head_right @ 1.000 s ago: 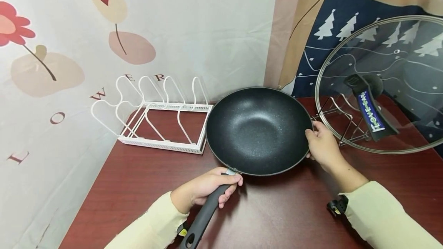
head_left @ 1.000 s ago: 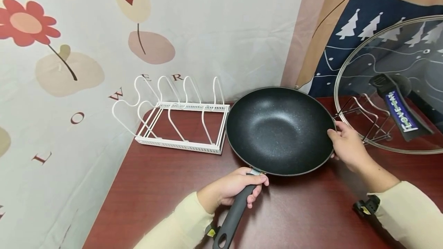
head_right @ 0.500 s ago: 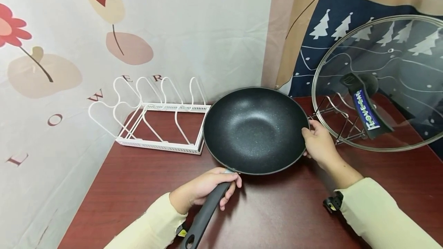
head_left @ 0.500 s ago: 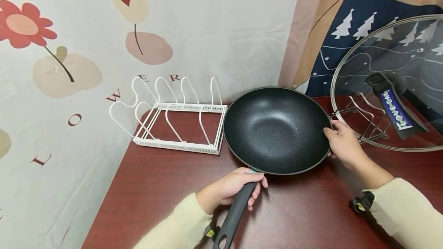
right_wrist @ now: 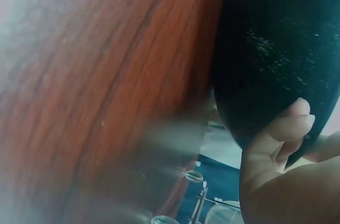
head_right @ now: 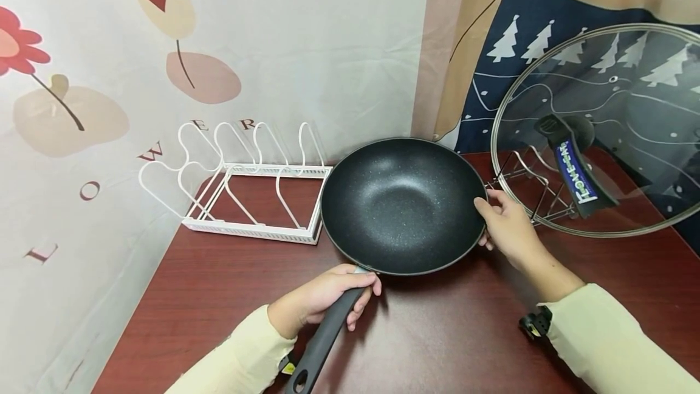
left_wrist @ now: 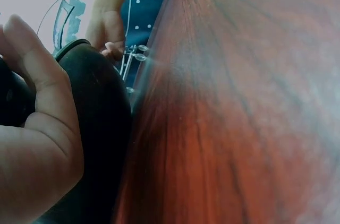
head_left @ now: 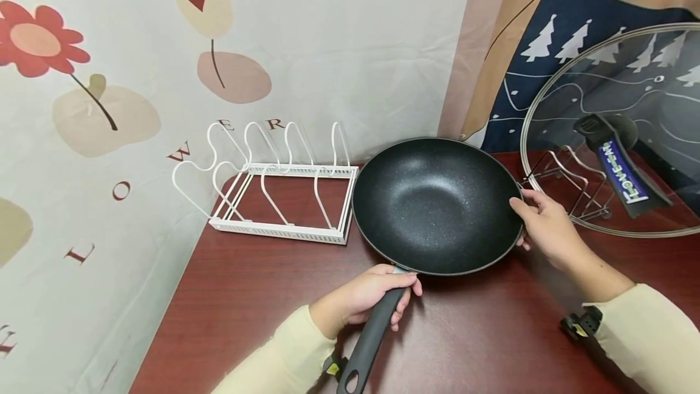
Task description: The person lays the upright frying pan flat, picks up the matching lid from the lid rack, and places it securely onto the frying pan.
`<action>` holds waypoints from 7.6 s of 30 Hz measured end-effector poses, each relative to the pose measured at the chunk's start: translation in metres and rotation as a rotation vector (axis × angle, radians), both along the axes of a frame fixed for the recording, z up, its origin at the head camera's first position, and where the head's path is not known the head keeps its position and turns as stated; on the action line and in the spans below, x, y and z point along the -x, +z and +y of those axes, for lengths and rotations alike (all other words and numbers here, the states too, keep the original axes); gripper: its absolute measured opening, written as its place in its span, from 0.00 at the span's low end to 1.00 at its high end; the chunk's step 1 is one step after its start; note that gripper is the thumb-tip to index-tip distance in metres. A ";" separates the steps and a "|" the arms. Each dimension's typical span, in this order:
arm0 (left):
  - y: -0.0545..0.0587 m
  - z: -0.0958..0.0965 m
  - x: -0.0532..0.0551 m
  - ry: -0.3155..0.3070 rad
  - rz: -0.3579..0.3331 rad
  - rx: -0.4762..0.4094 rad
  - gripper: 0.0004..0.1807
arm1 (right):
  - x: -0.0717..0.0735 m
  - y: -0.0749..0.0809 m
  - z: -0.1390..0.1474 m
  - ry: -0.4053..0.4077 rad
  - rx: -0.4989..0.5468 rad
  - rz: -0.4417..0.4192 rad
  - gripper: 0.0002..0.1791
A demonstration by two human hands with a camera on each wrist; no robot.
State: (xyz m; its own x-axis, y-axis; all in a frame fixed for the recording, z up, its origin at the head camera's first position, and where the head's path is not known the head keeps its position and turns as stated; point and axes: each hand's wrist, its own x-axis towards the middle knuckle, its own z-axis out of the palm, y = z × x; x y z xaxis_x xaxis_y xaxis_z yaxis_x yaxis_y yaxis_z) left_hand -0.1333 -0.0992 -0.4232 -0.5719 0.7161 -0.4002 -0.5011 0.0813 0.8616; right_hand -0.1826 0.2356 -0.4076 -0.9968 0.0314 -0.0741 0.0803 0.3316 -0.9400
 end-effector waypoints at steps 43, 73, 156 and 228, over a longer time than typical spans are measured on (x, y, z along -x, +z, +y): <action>0.000 0.000 0.000 0.016 0.031 0.030 0.15 | -0.054 0.098 0.032 -0.444 -0.565 0.750 0.16; 0.035 -0.023 0.009 -0.184 0.568 0.498 0.19 | -0.038 0.088 0.060 -0.238 -0.450 0.274 0.32; 0.084 0.238 0.165 -0.058 1.073 0.905 0.13 | -0.042 0.086 0.071 -0.138 -0.550 0.242 0.24; 0.047 0.277 0.203 0.049 1.092 1.102 0.13 | -0.030 0.085 0.069 -0.119 -0.485 0.196 0.27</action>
